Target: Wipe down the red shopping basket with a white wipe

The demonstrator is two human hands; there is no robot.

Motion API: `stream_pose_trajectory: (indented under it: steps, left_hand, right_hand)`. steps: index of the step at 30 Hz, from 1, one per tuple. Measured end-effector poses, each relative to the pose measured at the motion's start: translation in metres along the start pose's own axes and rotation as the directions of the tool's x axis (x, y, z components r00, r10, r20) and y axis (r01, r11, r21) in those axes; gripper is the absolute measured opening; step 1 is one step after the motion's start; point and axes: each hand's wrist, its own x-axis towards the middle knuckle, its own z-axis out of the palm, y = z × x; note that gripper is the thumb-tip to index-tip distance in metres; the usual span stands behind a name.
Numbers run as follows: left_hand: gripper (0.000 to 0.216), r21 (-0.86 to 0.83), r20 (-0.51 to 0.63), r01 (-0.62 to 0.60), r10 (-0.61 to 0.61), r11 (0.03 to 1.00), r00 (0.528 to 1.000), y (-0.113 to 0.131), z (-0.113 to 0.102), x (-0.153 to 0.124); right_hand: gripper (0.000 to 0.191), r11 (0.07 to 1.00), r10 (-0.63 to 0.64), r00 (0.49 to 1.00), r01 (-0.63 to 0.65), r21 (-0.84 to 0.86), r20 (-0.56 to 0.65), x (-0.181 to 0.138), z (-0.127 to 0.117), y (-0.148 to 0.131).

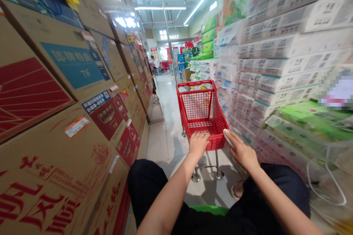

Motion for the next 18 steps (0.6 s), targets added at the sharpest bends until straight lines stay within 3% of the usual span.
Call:
stream_pose_trajectory:
  steps: [8, 11, 15, 18]
  left_hand:
    - [0.027, 0.005, 0.018, -0.004, 0.004, 1.0, 1.0, 0.005, -0.002, 0.001]
    - [0.028, 0.003, 0.023, -0.01, 0.01, 1.0, 1.0, 0.002, -0.003, 0.0]
    - [0.027, -0.004, 0.019, -0.008, 0.008, 1.0, 1.0, 0.002, -0.003, 0.0]
    - [0.026, 0.0, 0.012, 0.0, 0.0, 1.0, 1.0, 0.007, -0.001, 0.002]
  right_hand:
    - [0.082, 0.991, -0.132, 0.991, 0.131, 0.03, 0.024, -0.004, 0.009, -0.047]
    - [0.081, 0.991, -0.127, 0.992, 0.127, 0.034, 0.012, -0.004, 0.004, -0.032]
    - [0.078, 0.999, -0.025, 1.0, 0.025, 0.033, -0.008, -0.004, -0.001, -0.004]
    - [0.081, 1.0, 0.01, 1.0, -0.009, 0.02, -0.022, -0.005, 0.004, -0.007]
